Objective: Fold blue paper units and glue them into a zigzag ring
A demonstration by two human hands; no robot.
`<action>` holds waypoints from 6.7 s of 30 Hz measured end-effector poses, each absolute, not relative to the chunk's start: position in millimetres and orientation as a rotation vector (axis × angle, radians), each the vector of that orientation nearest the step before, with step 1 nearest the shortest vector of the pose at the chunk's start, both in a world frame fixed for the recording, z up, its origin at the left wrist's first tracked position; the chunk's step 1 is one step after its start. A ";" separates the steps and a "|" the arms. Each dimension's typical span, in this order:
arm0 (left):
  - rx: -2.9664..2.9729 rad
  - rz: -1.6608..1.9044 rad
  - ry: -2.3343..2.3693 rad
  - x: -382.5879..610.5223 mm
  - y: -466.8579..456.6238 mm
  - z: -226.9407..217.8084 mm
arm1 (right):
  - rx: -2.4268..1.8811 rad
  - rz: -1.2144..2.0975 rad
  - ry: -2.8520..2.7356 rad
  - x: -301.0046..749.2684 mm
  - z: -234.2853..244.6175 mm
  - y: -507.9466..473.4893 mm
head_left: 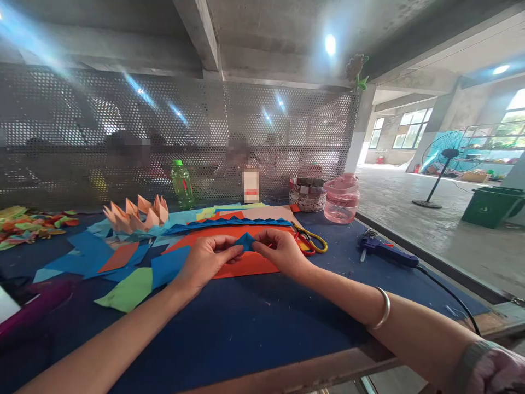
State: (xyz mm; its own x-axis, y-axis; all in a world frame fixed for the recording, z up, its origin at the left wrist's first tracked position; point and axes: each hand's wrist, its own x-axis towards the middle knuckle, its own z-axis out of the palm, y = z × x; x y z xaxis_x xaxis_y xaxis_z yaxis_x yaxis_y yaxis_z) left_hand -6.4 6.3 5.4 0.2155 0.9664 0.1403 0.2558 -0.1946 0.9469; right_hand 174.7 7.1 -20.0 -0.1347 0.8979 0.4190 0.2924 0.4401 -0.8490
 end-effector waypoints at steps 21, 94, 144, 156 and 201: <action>1.589 0.818 1.228 -6.3 3.7 8.4 | -1.038 0.626 -1.754 175.6 -18.7 5.9; 1.451 0.888 1.069 -6.9 3.2 4.4 | -0.907 0.669 -1.782 176.3 -25.3 6.0; 1.316 0.835 0.994 -10.6 4.4 0.5 | -0.752 0.600 -1.877 178.9 -22.0 3.7; 1.151 0.779 0.968 -8.8 1.7 10.9 | -0.734 0.722 -1.792 179.4 -19.9 4.6; 1.742 1.024 1.109 -3.6 -2.7 5.6 | -0.978 0.930 -1.803 177.9 -16.6 0.2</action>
